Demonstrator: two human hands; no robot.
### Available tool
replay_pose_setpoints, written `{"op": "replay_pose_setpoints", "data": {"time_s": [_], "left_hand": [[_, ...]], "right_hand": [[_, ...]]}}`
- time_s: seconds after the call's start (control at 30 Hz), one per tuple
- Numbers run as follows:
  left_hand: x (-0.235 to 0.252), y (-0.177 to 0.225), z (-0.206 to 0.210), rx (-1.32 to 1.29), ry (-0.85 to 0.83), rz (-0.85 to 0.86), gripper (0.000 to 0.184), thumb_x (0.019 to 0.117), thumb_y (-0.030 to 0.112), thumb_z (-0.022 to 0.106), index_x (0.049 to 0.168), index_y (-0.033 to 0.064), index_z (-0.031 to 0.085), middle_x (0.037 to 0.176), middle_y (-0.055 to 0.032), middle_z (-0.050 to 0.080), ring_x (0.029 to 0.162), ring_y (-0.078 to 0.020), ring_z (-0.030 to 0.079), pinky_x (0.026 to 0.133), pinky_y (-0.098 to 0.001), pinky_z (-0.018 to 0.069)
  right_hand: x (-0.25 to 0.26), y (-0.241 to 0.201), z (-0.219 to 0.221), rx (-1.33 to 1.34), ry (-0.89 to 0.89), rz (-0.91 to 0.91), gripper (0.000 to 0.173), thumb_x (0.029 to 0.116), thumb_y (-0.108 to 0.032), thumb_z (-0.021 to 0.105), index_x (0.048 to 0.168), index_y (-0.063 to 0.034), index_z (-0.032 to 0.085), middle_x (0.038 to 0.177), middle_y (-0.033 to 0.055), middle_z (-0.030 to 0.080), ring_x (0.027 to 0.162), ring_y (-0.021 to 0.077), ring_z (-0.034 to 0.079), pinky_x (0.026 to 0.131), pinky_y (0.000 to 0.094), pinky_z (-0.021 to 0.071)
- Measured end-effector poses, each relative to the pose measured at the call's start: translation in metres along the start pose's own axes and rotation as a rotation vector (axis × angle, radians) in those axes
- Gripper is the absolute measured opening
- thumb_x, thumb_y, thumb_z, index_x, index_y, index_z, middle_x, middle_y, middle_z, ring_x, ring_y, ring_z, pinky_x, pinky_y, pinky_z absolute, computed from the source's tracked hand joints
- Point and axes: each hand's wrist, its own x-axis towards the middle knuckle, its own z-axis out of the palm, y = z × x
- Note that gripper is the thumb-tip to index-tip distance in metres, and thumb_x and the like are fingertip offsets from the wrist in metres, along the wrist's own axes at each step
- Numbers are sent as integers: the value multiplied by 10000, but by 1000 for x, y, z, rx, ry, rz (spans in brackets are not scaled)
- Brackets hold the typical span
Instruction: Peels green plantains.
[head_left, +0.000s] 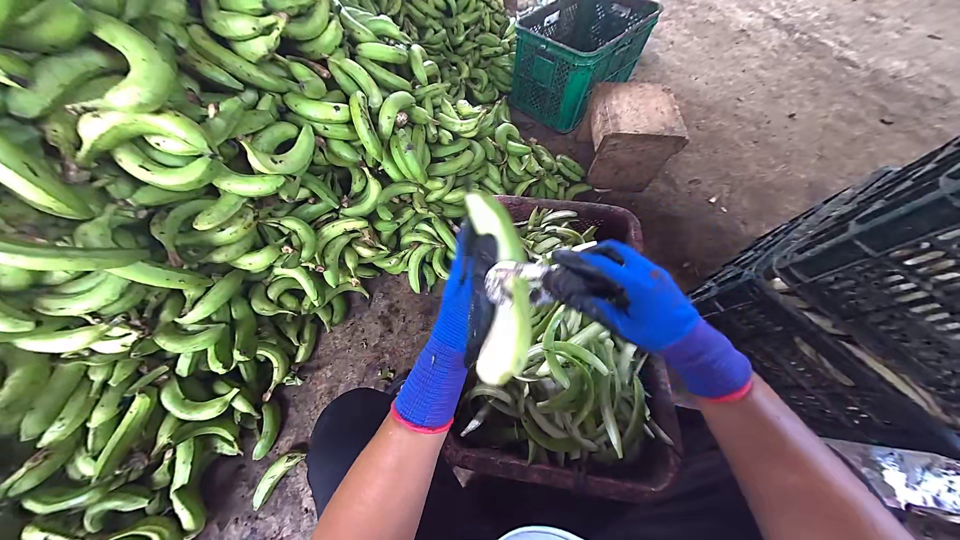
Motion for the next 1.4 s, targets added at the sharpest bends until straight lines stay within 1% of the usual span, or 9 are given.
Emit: {"op": "replay_pose_setpoints", "data": {"time_s": [0.1, 0.17, 0.37, 0.47, 0.77, 1.0, 1.17, 1.27, 1.4], "left_hand": [[2, 4, -1, 115, -454, -192, 465, 1080, 290, 402, 1531, 179, 416, 1226, -19, 653, 995, -39, 640, 877, -249, 549], [6, 0, 2, 180, -508, -229, 493, 1077, 311, 404, 1555, 192, 393, 1261, -45, 652, 1006, -72, 652, 895, -288, 547], [21, -21, 2, -107, 367, -80, 479, 1077, 513, 367, 1467, 253, 465, 1189, 1, 658, 974, -79, 653, 829, -323, 569], [21, -16, 5, -141, 461, -7, 500, 1073, 542, 356, 1482, 273, 454, 1240, -15, 648, 1025, -117, 655, 861, -377, 569], [15, -11, 18, 157, -554, -266, 488, 1069, 295, 401, 1512, 93, 434, 1281, -77, 627, 1074, -72, 619, 948, -284, 521], [25, -38, 4, -345, 125, -271, 391, 1084, 441, 386, 1257, 163, 600, 968, -8, 676, 802, -80, 655, 693, -262, 569], [33, -31, -2, -499, 383, -136, 425, 1068, 522, 349, 1245, 217, 585, 1041, 19, 665, 899, -73, 654, 760, -295, 566], [34, -29, 7, -511, 397, -118, 383, 1055, 519, 378, 1166, 224, 596, 951, 38, 652, 813, -56, 645, 687, -262, 558], [17, -22, 23, -188, 193, -88, 445, 1085, 509, 327, 1332, 232, 570, 1036, 18, 662, 851, -54, 645, 736, -285, 570]], "right_hand": [[8, 17, -23, -18, 69, 134, 516, 961, -225, 618, 1465, -130, 565, 1307, 218, 603, 1128, 375, 626, 925, 580, 520], [8, 20, -23, -14, 103, 203, 507, 1004, -227, 555, 1503, -142, 521, 1319, 216, 592, 1115, 362, 626, 910, 579, 519], [-16, -8, 24, -2, -25, 13, 509, 909, -404, 624, 1346, -150, 681, 1161, 193, 688, 1026, 381, 678, 837, 578, 556], [-13, -10, 25, -17, 10, -30, 508, 917, -444, 603, 1325, -157, 699, 1137, 176, 698, 1009, 369, 682, 821, 564, 558], [10, 26, -10, 279, -23, 307, 388, 1087, -277, 437, 1411, -150, 609, 1323, 53, 674, 1142, 139, 663, 1004, 404, 534], [-11, 0, 29, -31, 1, 140, 572, 873, -398, 718, 1373, -126, 652, 1207, 205, 677, 1064, 405, 672, 862, 618, 546], [-21, -14, 45, -227, 192, -48, 497, 868, -483, 662, 1207, -133, 762, 1096, 224, 712, 951, 436, 688, 755, 583, 549], [-16, -16, 39, -238, 184, 21, 505, 881, -426, 657, 1277, -121, 724, 1143, 240, 690, 1004, 454, 675, 786, 613, 538], [-3, -15, 10, -75, 68, 299, 497, 972, -282, 623, 1444, -131, 591, 1230, 224, 658, 1064, 425, 661, 840, 653, 519]]}}
